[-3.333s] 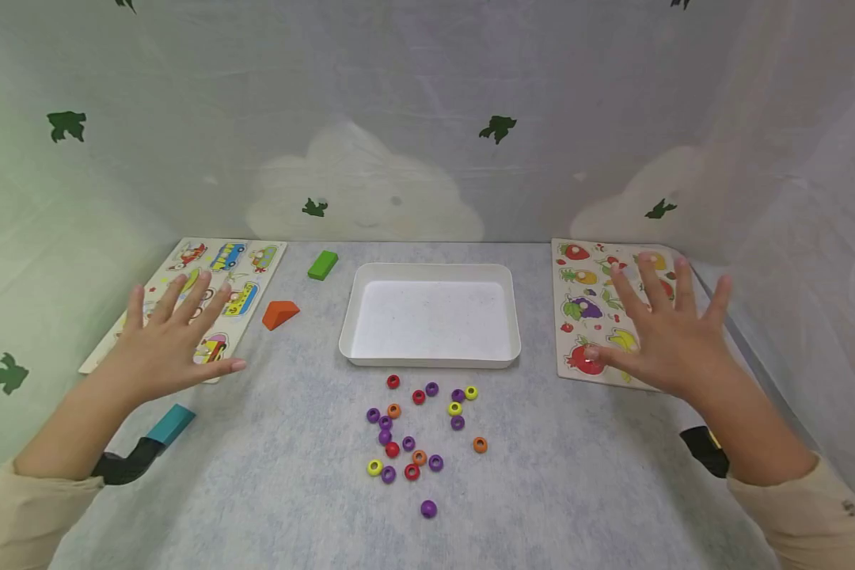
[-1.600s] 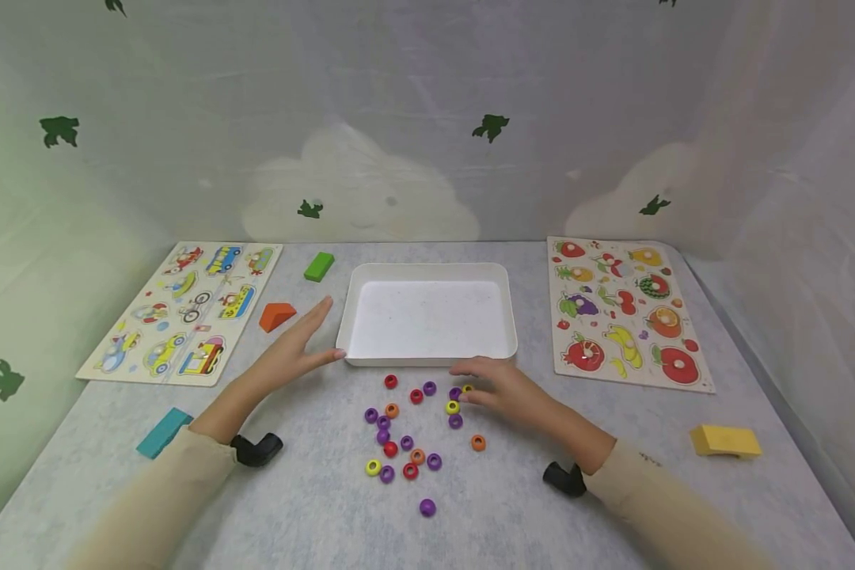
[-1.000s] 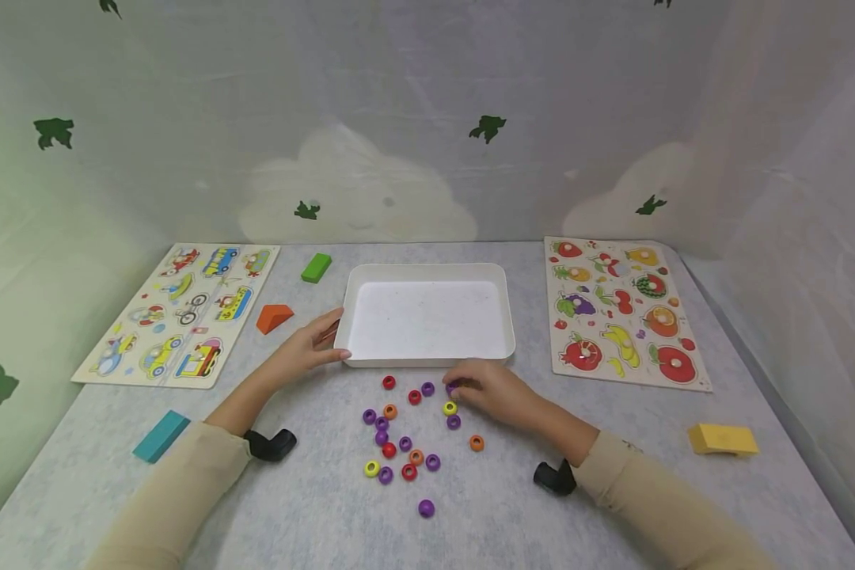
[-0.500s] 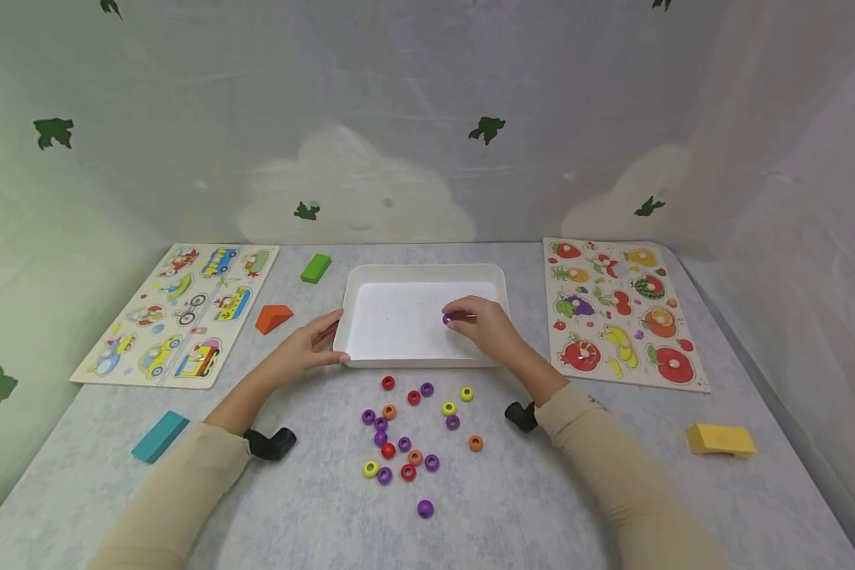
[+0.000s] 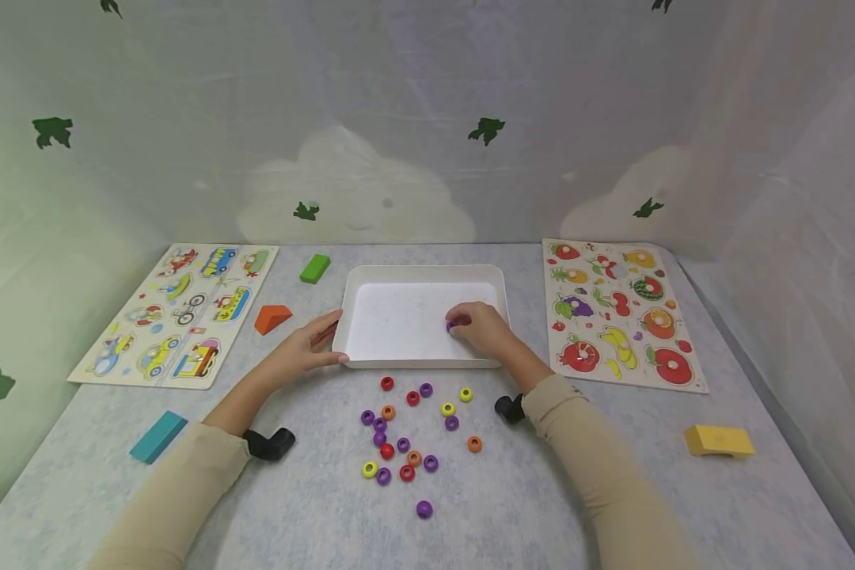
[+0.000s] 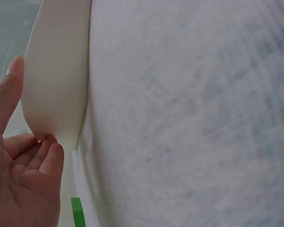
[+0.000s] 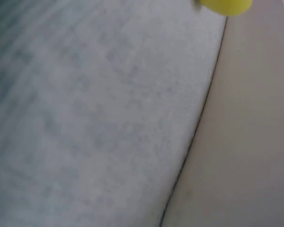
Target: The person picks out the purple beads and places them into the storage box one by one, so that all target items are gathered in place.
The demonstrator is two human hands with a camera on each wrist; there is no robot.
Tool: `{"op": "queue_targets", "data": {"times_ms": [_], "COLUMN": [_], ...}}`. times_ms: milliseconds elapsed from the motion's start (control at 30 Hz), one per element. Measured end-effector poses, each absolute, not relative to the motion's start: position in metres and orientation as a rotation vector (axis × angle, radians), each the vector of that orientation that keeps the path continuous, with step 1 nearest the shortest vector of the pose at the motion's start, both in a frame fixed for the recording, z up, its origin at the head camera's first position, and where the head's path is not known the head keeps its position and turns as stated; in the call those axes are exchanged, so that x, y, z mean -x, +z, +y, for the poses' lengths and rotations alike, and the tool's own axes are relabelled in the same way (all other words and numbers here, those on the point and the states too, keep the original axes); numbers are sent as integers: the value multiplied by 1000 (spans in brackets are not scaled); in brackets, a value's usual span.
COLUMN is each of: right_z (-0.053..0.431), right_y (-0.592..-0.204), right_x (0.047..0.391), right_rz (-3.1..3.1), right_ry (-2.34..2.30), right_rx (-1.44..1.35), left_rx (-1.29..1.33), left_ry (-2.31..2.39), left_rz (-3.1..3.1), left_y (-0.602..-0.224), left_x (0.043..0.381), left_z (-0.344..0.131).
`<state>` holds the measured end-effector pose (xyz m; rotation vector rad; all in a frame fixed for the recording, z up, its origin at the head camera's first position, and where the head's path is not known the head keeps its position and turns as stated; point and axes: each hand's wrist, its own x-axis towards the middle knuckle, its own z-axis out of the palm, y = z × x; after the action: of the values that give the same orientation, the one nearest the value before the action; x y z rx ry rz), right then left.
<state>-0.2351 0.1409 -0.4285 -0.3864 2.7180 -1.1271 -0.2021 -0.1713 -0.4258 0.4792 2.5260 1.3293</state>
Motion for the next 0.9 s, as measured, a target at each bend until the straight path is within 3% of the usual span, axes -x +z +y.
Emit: {"op": "queue_targets", "data": {"times_ms": [333, 533, 900], "right_z": [139, 131, 124], "right_y": [-401, -405, -434], "right_x": [193, 161, 154], "right_rz": [2681, 2470, 2475], "right_ry": [-1380, -1471, -1207], "right_rx": [771, 1012, 932], "left_rx": [-482, -468, -450], "left_ry": [1310, 1283, 1273], "left_rz": [2531, 2537, 2540], "left_y": [-426, -425, -424], "left_x": [202, 202, 201], "left_z": [-171, -171, -170]}}
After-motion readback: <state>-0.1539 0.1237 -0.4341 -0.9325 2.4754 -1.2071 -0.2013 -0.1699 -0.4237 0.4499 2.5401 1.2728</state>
